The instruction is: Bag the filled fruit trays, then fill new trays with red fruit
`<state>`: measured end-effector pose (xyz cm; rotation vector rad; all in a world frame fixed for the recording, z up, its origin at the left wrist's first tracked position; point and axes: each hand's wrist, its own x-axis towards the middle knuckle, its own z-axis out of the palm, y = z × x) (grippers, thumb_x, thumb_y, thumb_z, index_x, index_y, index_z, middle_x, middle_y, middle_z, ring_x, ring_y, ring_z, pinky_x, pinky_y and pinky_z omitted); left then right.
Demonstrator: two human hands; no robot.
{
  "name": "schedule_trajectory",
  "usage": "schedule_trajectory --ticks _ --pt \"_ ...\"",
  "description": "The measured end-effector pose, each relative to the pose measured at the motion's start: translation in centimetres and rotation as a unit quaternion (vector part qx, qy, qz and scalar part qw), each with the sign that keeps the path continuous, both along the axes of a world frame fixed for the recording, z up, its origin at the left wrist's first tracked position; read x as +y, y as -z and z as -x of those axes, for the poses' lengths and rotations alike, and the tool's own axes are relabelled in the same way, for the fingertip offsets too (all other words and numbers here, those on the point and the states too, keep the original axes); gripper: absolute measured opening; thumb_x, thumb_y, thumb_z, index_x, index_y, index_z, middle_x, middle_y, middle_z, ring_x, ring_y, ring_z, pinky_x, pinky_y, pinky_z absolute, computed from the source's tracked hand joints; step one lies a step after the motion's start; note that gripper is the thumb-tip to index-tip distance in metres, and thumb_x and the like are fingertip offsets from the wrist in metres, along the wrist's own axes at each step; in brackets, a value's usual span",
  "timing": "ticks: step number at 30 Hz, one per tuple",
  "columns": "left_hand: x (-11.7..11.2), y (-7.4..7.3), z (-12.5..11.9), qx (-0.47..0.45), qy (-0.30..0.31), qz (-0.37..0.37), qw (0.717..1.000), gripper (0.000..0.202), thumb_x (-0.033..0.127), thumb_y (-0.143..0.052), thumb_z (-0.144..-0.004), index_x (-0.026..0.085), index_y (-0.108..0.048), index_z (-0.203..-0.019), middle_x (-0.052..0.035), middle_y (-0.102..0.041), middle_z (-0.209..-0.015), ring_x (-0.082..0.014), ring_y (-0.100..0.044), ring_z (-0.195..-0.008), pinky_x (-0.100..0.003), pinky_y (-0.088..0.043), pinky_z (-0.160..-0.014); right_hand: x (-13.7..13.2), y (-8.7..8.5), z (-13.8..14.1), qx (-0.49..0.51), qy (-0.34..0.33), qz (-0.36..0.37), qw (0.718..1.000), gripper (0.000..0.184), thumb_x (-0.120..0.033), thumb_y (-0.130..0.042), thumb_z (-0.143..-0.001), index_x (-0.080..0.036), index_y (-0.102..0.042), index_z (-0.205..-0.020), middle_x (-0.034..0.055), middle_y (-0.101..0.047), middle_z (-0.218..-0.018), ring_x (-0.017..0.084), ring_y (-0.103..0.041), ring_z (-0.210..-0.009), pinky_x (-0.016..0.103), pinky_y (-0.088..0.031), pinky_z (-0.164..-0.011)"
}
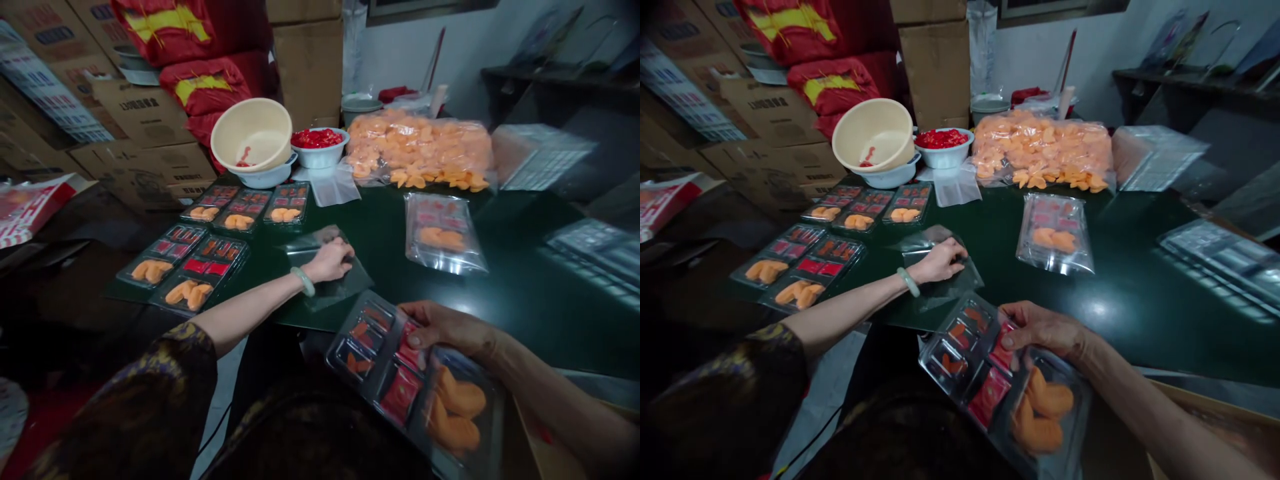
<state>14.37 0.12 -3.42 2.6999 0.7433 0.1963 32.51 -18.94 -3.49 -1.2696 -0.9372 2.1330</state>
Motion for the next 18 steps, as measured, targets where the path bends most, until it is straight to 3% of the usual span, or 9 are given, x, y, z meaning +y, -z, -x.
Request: schedule_trajectory --ticks 2,4,6,8,11,14,16,18 --pt "0.8 0.0 -0.2 0.021 -0.019 -0.016 0.999 0.039 0.038 -0.064 -0.073 0.019 -0.062 -0.107 -0.0158 -0.048 -0.115 -0.0401 -0.038 -0.115 -0.061 -0.031 -0.089 0.5 0.1 0.5 0.01 -0.003 -0.002 1.0 0.047 -0.033 -0.08 -0.057 -0.014 -0.048 -0.085 0.0035 -0.066 -0.064 0.015 -0.064 -0.05 0.013 -0.041 -0.036" --pt "1.7 -0.1 -0.2 0.065 -0.033 -0.009 0.997 0.07 0.057 -0.071 -0.059 0.027 -0.055 -0.121 -0.0178 -0.036 -0.131 -0.0529 -0.018 -0.123 -0.072 -0.021 -0.086 0.9 0.1 0.7 0.018 0.0 -0.005 1.0 0.044 -0.032 -0.08 -0.057 -0.015 -0.046 -0.079 0.0029 -0.065 -0.062 0.015 -0.063 -0.049 0.013 -0.04 -0.035" --pt "2.5 -0.2 -0.4 0.112 -0.017 0.02 0.993 0.091 0.068 -0.069 -0.051 0.034 -0.044 -0.131 -0.0177 -0.025 -0.142 -0.0571 -0.008 -0.126 -0.075 -0.017 -0.084 1.2 0.2 0.7 0.023 0.017 0.003 1.0 0.043 -0.031 -0.08 -0.057 -0.016 -0.043 -0.074 0.002 -0.064 -0.061 0.014 -0.063 -0.048 0.013 -0.04 -0.035" --pt "3.4 0.1 -1.3 0.123 0.058 0.048 0.99 0.093 0.068 -0.069 -0.052 0.036 -0.038 -0.134 -0.0162 -0.021 -0.146 -0.0549 -0.007 -0.128 -0.076 -0.014 -0.086 1.4 0.2 0.8 0.016 0.046 0.026 0.998 0.042 -0.032 -0.08 -0.057 -0.016 -0.043 -0.072 0.0008 -0.064 -0.06 0.013 -0.063 -0.048 0.013 -0.042 -0.036" --pt "4.5 0.4 -3.8 0.065 0.184 0.08 0.977 0.083 0.056 -0.07 -0.062 0.033 -0.037 -0.135 -0.0136 -0.026 -0.145 -0.044 -0.013 -0.133 -0.07 -0.011 -0.095 1.8 0.1 1.0 -0.009 0.086 0.067 0.994 0.041 -0.032 -0.08 -0.056 -0.016 -0.045 -0.069 -0.0002 -0.063 -0.059 0.012 -0.062 -0.048 0.013 -0.043 -0.036" --pt "5.0 -0.4 -5.4 -0.069 0.199 0.087 0.974 0.053 0.034 -0.062 -0.078 0.02 -0.047 -0.127 -0.013 -0.046 -0.131 -0.0276 -0.037 -0.125 -0.05 -0.025 -0.102 1.9 -0.1 1.3 -0.024 0.108 0.093 0.989 0.04 -0.031 -0.079 -0.055 -0.017 -0.043 -0.066 -0.0004 -0.062 -0.057 0.012 -0.062 -0.047 0.013 -0.041 -0.035" --pt "4.7 -1.7 -4.3 -0.129 0.182 0.055 0.973 0.033 0.024 -0.058 -0.08 0.013 -0.057 -0.11 -0.0117 -0.056 -0.113 -0.0217 -0.05 -0.109 -0.04 -0.035 -0.097 1.9 0.0 1.3 -0.029 0.118 0.101 0.987 0.04 -0.031 -0.079 -0.055 -0.018 -0.043 -0.066 -0.0003 -0.062 -0.056 0.012 -0.062 -0.047 0.014 -0.042 -0.035" --pt "3.7 -2.9 -1.6 -0.094 0.204 0.037 0.974 0.018 0.022 -0.059 -0.078 0.012 -0.061 -0.092 -0.0096 -0.06 -0.098 -0.0203 -0.054 -0.096 -0.036 -0.041 -0.089 1.8 0.3 1.1 -0.032 0.12 0.103 0.987 0.04 -0.031 -0.079 -0.055 -0.018 -0.043 -0.067 0.0004 -0.063 -0.057 0.013 -0.062 -0.047 0.014 -0.042 -0.035"
